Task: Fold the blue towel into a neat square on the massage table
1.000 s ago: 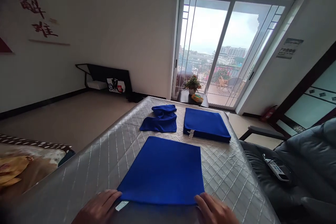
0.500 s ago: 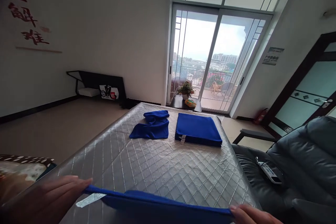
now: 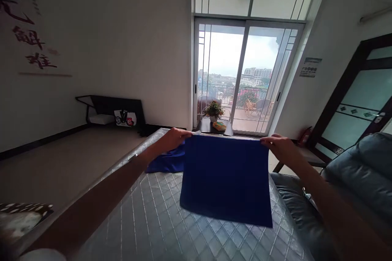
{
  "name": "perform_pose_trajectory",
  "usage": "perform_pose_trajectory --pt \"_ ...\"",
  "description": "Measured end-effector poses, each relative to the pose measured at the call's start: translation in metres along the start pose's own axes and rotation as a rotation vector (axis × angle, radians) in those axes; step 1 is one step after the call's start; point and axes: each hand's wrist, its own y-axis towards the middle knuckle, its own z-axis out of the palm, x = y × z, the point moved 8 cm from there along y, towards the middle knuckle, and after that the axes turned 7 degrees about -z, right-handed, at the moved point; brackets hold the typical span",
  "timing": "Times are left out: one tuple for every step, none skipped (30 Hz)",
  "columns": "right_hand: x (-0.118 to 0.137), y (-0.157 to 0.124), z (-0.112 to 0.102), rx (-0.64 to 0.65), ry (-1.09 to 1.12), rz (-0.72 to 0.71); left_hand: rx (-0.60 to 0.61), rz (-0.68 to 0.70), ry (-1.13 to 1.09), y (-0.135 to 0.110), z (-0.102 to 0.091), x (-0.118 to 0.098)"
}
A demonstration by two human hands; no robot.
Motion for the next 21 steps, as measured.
perform_pose_trajectory --pt "-0.011 0.021 -0.008 -0.071 -0.068 0.016 -0.073 -0.037 0.019 0.024 -0.003 0.005" --pt "-0.019 0.040 -0.015 -0.134 -0.127 0.025 -0.145 -0.062 0.041 0.045 -0.006 0.009" --pt "-0.025 0.054 -0.021 -0.188 -0.173 0.034 -0.220 -0.079 0.067 0.061 -0.009 0.012" --pt "-0.031 0.066 -0.025 -0.231 -0.203 0.041 -0.297 -0.090 0.093 0.072 -0.011 0.015" --pt "-0.036 0.073 -0.025 -0.263 -0.218 0.048 -0.357 -0.087 0.116 0.080 -0.010 0.016" --pt "-0.041 0.077 -0.022 -0.287 -0.222 0.057 -0.396 -0.074 0.134 0.083 -0.003 0.018" --pt "-0.046 0.077 -0.016 -0.309 -0.217 0.069 -0.416 -0.053 0.148 0.082 0.008 0.020" --pt "-0.053 0.074 -0.005 -0.322 -0.204 0.081 -0.416 -0.034 0.156 0.079 0.024 0.022" --pt "-0.060 0.068 0.011 -0.326 -0.180 0.092 -0.395 -0.023 0.159 0.073 0.045 0.025" --pt "-0.067 0.059 0.030 -0.322 -0.145 0.106 -0.357 -0.016 0.158 0.065 0.069 0.029" --pt "-0.076 0.047 0.052 -0.309 -0.103 0.127 -0.304 -0.018 0.150 0.055 0.097 0.032" --pt "-0.085 0.033 0.077 -0.286 -0.060 0.155 -0.240 -0.032 0.142 0.044 0.126 0.035" --pt "-0.094 0.016 0.103 -0.266 -0.021 0.199 -0.170 -0.048 0.140 0.032 0.156 0.038" --pt "-0.103 -0.003 0.129 -0.237 0.006 0.248 -0.094 -0.072 0.146 0.019 0.185 0.041" --pt "-0.110 -0.023 0.154 -0.215 0.028 0.295 -0.034 -0.114 0.156 0.006 0.211 0.044" --pt "-0.116 -0.043 0.179 -0.180 0.058 0.325 0.004 -0.120 0.160 -0.005 0.232 0.045" --pt "-0.119 -0.062 0.200 -0.155 0.085 0.350 0.036 -0.137 0.164 -0.015 0.249 0.046" --pt "-0.122 -0.079 0.217 -0.144 0.100 0.372 0.058 -0.154 0.166 -0.024 0.260 0.047" --pt "-0.123 -0.095 0.228 -0.155 0.099 0.384 0.079 -0.164 0.168 -0.030 0.268 0.048" --pt "-0.122 -0.107 0.236 -0.160 0.101 0.384 0.099 -0.177 0.170 -0.035 0.272 0.048" --pt "-0.120 -0.116 0.240 -0.162 0.097 0.380 0.119 -0.189 0.174 -0.039 0.273 0.048"
